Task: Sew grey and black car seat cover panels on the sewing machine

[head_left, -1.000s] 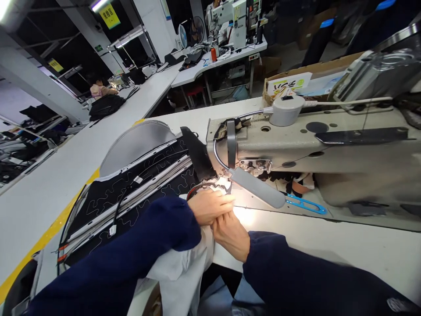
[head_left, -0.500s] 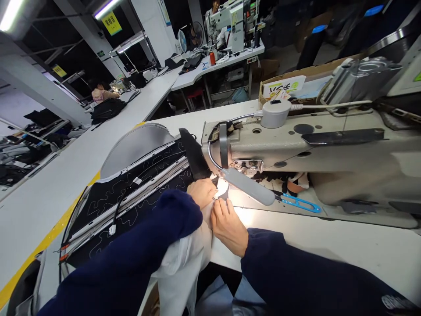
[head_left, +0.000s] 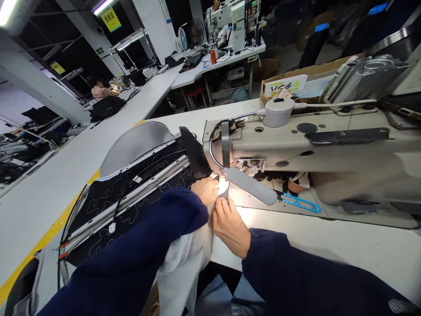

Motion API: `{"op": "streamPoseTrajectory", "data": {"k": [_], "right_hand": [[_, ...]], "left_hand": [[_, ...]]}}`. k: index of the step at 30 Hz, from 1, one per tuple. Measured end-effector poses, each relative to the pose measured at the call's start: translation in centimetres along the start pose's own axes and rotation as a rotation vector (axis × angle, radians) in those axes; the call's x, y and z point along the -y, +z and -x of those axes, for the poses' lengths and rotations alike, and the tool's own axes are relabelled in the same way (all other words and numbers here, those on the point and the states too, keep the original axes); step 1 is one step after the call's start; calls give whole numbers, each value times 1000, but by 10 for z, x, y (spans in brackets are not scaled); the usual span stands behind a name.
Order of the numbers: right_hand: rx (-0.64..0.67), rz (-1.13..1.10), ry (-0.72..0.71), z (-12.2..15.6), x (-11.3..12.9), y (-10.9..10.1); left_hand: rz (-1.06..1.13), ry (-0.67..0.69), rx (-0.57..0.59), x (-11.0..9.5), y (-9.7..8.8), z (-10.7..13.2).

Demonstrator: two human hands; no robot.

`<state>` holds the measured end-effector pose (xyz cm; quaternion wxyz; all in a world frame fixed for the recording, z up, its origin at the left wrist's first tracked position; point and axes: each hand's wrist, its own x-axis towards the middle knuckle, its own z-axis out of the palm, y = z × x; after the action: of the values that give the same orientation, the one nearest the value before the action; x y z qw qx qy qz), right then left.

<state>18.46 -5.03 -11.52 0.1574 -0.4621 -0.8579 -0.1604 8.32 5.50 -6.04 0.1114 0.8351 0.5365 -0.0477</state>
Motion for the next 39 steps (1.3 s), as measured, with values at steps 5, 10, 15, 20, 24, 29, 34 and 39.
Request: {"op": "streamPoseTrajectory", "data": {"k": [5, 10, 15, 20, 24, 29, 34, 39], "right_hand": [[-36, 45, -39, 1, -1, 9], [-71, 57, -77, 2, -1, 19], [-117, 64, -91, 4, 0, 24], [-118, 102, -127, 5, 2, 25], [-92, 66, -164, 4, 1, 25], [21, 17, -168, 2, -5, 13], [109, -18, -117, 1, -7, 1], [98, 9, -65, -2, -8, 11]], "left_hand": [[840, -183, 203, 12, 2, -4], [1009, -128, 208, 11, 2, 3], [288, 132, -79, 5, 11, 12], [-275, 156, -85, -7, 20, 15], [-405, 366, -242, -6, 25, 16], [-391, 496, -243, -5, 27, 11], [-307, 395, -133, -7, 26, 6], [-211, 393, -152, -6, 34, -6]]}}
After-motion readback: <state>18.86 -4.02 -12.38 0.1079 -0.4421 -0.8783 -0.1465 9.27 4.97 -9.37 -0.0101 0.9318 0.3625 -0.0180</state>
